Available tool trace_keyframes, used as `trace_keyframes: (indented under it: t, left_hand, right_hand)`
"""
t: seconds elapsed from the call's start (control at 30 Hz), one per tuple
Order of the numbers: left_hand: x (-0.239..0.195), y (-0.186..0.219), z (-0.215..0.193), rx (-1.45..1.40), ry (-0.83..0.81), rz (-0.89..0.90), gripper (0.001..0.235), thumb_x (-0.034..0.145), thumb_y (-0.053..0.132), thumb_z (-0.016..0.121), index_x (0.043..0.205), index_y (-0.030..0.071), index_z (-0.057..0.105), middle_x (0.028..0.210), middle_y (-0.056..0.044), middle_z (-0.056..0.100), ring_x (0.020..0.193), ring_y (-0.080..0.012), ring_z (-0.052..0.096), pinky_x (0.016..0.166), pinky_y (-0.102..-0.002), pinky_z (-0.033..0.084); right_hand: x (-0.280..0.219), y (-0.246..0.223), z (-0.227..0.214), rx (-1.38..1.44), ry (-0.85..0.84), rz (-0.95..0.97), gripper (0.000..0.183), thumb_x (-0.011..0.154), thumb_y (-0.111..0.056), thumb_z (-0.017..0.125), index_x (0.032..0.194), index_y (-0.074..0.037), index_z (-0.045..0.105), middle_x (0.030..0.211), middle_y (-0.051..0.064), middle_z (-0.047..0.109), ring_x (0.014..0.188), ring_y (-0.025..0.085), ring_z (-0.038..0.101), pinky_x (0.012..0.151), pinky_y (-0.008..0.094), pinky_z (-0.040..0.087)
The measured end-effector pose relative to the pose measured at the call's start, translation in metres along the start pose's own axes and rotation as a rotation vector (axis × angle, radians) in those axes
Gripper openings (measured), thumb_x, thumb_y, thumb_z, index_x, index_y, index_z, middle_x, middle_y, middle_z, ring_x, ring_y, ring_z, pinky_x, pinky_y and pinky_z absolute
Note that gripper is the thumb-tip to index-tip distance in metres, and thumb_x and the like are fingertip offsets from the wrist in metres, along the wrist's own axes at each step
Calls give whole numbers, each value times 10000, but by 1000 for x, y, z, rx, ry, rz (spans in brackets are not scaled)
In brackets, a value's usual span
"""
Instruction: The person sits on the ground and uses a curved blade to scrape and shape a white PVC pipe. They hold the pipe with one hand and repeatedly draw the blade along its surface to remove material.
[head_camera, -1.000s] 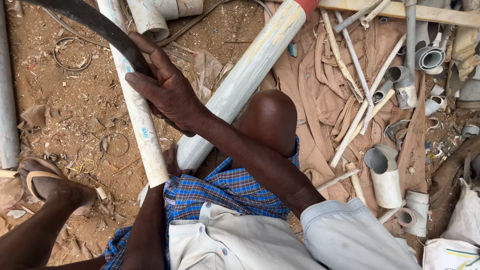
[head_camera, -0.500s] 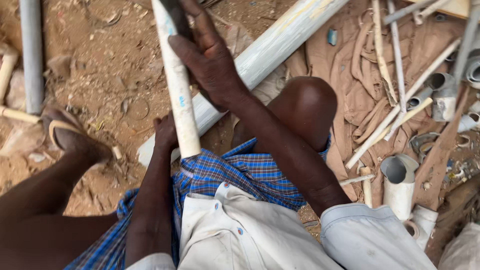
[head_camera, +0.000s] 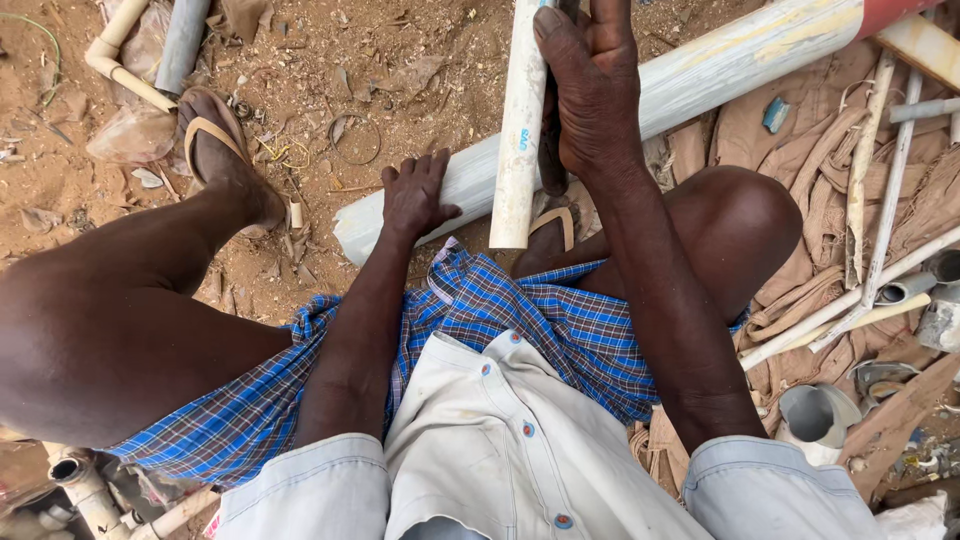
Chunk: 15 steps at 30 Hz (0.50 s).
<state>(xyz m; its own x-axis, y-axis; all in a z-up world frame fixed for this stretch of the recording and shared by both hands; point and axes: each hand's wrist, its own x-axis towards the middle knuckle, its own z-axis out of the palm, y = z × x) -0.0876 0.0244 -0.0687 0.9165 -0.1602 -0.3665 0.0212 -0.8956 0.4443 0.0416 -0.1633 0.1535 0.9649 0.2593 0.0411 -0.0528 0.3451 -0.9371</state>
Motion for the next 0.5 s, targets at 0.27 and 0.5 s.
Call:
trace_keyframes:
  t: [0.27, 0.5]
  left_hand:
    - [-14, 4, 19, -43, -43, -147, 999, 673, 580, 918, 1491, 197, 491, 1361, -140, 587, 1312, -352, 492, 1040, -587, 369]
    - [-9, 2, 21, -18, -142, -174, 1009, 701, 630, 883, 1518, 207, 470, 1437, -133, 554, 1359, -352, 468, 1093, -616, 340]
  right_hand:
    - [-2, 8, -6, 5, -17, 19, 289, 1127, -160, 728, 1374, -92, 594, 1198, 56, 682, 1024, 88, 648, 920, 312, 578]
    - [-8, 10, -8, 28, 12, 0, 211, 1138, -159, 722, 1292, -65, 612, 1188, 41, 673, 1046, 75, 638, 956, 302, 564]
